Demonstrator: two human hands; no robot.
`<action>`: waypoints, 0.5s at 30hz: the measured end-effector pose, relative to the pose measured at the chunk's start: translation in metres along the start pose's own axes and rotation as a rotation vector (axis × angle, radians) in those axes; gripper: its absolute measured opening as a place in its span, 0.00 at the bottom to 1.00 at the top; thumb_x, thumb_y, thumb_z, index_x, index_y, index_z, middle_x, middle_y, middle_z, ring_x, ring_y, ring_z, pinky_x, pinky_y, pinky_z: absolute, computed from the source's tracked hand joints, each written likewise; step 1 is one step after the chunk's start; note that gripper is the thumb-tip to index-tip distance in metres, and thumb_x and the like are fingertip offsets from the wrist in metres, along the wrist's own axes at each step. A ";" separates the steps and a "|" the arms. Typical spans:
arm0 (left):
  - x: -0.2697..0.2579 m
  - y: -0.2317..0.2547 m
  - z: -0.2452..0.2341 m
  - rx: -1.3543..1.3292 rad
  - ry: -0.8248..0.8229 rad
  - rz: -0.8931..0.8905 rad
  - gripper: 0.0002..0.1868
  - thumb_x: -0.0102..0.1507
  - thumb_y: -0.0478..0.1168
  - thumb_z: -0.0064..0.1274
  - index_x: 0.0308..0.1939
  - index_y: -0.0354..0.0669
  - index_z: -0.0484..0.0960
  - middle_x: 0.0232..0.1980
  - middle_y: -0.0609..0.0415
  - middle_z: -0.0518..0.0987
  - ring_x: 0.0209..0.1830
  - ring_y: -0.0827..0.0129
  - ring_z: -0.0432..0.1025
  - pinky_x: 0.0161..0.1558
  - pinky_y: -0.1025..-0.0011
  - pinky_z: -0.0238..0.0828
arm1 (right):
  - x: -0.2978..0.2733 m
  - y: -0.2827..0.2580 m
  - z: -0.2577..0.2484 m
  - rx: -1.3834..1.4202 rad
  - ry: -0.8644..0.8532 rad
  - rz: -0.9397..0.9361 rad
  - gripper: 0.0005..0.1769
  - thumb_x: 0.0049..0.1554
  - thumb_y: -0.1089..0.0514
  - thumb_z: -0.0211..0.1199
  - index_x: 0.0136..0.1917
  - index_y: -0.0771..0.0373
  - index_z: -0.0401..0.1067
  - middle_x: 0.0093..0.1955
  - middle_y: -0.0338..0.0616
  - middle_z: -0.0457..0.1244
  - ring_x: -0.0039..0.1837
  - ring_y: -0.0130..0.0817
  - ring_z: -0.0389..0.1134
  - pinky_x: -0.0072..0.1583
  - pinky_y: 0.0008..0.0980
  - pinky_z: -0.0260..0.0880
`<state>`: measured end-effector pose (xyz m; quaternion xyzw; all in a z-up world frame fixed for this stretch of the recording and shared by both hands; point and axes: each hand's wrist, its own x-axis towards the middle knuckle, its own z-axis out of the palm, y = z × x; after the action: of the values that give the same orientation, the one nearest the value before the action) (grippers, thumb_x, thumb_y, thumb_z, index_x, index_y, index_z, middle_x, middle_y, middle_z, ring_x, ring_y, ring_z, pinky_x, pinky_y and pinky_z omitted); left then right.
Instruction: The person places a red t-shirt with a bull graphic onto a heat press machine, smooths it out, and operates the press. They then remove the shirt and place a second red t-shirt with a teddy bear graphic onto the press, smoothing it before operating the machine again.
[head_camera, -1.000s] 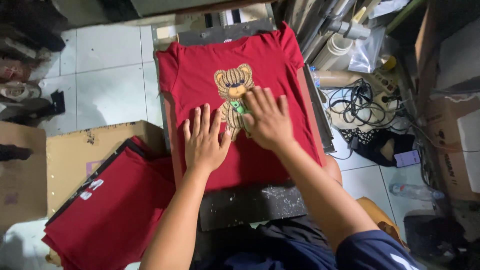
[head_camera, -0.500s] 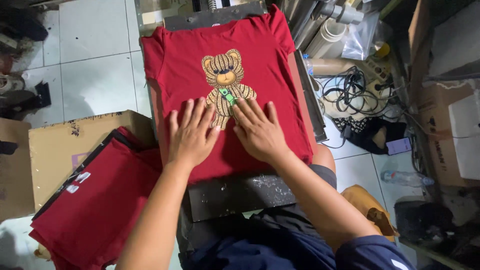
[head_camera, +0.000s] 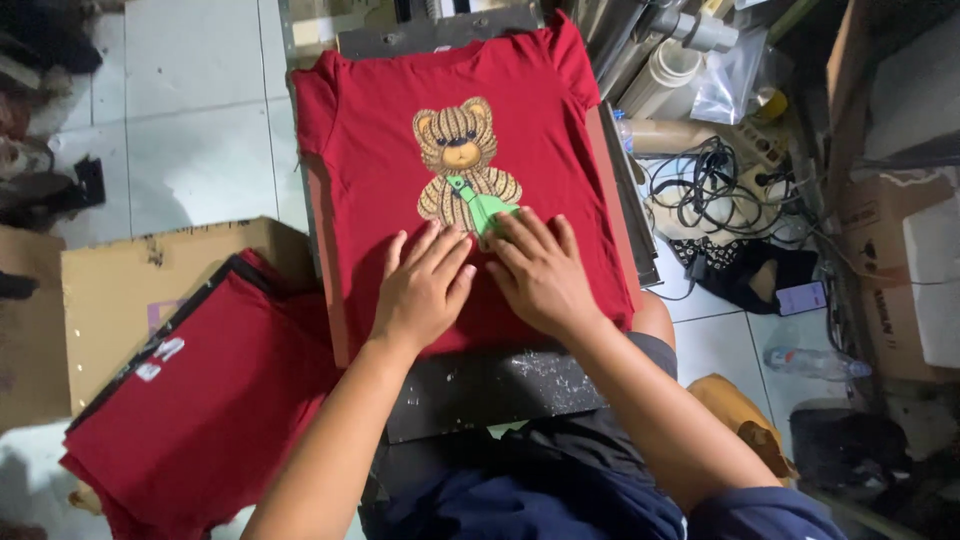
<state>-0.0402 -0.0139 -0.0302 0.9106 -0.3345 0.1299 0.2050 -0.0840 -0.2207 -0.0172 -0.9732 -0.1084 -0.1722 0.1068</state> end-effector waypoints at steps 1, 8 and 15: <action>-0.005 -0.002 -0.001 0.000 -0.005 -0.012 0.22 0.72 0.56 0.43 0.63 0.54 0.81 0.68 0.55 0.77 0.73 0.58 0.67 0.71 0.43 0.52 | -0.005 0.002 -0.003 0.006 -0.009 -0.005 0.23 0.64 0.38 0.56 0.67 0.46 0.74 0.74 0.40 0.63 0.77 0.46 0.59 0.74 0.61 0.51; -0.016 -0.015 -0.005 0.005 0.186 0.034 0.12 0.67 0.51 0.54 0.46 0.53 0.86 0.55 0.61 0.81 0.61 0.63 0.73 0.61 0.57 0.66 | -0.007 0.006 -0.008 0.026 0.083 0.007 0.17 0.63 0.43 0.60 0.60 0.51 0.77 0.68 0.44 0.65 0.74 0.47 0.63 0.73 0.53 0.56; -0.014 -0.007 -0.015 0.022 0.189 0.030 0.18 0.66 0.53 0.54 0.57 0.54 0.82 0.55 0.59 0.77 0.58 0.61 0.72 0.56 0.59 0.68 | -0.005 -0.012 0.002 0.053 0.140 -0.019 0.15 0.60 0.43 0.64 0.58 0.47 0.77 0.64 0.40 0.66 0.70 0.46 0.65 0.71 0.50 0.60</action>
<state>-0.0474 0.0056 -0.0237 0.8913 -0.3260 0.2219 0.2236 -0.0911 -0.2100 -0.0190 -0.9545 -0.1144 -0.2380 0.1383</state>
